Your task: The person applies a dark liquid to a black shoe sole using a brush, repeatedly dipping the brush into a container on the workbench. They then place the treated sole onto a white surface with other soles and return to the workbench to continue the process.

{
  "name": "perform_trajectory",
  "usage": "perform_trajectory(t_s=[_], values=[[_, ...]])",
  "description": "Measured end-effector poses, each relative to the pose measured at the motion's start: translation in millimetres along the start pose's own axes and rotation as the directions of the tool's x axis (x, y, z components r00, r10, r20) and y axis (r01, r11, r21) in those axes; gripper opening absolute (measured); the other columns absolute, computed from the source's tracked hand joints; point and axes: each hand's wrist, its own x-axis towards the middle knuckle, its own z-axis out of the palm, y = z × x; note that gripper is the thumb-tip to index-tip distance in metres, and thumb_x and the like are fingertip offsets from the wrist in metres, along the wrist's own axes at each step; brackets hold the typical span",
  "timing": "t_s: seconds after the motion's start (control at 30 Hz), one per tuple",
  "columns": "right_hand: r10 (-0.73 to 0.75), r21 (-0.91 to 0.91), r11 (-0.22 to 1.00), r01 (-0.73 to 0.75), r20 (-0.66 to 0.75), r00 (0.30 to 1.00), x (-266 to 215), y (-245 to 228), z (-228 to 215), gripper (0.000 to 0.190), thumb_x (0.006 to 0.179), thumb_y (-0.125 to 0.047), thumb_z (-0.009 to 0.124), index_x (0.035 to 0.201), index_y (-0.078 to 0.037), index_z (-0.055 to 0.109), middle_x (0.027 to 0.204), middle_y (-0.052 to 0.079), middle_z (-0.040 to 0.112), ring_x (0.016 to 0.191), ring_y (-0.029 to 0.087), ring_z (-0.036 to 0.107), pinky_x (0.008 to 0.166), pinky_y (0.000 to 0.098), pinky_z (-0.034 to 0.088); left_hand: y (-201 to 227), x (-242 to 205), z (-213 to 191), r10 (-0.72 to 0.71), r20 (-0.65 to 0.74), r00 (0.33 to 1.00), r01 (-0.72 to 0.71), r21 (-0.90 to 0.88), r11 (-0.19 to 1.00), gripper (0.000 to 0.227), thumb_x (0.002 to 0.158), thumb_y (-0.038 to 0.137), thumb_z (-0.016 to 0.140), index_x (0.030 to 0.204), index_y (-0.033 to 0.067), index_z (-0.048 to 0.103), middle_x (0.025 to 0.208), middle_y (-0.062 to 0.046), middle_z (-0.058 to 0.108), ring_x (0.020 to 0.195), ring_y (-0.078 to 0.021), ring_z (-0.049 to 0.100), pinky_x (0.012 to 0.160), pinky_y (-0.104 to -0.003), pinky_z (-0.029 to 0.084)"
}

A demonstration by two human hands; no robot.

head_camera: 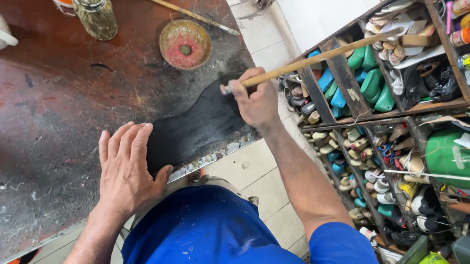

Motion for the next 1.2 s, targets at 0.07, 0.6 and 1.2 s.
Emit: perform_trajectory(t_s=[0.07,0.6,1.2], values=[[0.065,-0.011,0.998,-0.065,-0.009,0.998,9,-6,-13,0.019,0.092,-0.017,0.077,0.089,-0.010,0.060,0.057,0.006,0.064,0.047,0.017,0.066,0.042,0.0246,0.053,1,1,-1,0.000,-0.002,1.000,0.000,-0.009,1.000,0.101,0.068,0.041,0.082,0.154,0.0066,0.042,0.144,-0.017,0.052,0.145,-0.0402,0.039,0.123,-0.064,0.013],[-0.010,0.117,0.993,-0.003,0.113,0.994,28,37,-5,0.020,0.092,-0.011,0.077,0.094,-0.002,0.059,0.073,0.015,0.072,0.052,0.018,0.069,0.043,0.0247,0.056,4,1,-6,-0.003,0.012,1.000,0.003,-0.011,1.000,0.098,0.070,0.039,0.083,0.153,0.0065,0.043,0.143,-0.017,0.052,0.144,-0.0411,0.039,0.123,-0.064,0.012],[-0.127,0.033,0.992,0.124,0.390,0.912,2,4,-74,0.015,0.096,-0.017,0.079,0.093,-0.007,0.069,0.077,0.010,0.072,0.061,0.019,0.067,0.053,0.0288,0.055,2,3,-6,0.015,0.021,1.000,-0.015,-0.014,1.000,0.092,0.071,0.037,0.083,0.150,0.0067,0.047,0.143,-0.018,0.051,0.144,-0.0429,0.038,0.121,-0.067,0.012]])
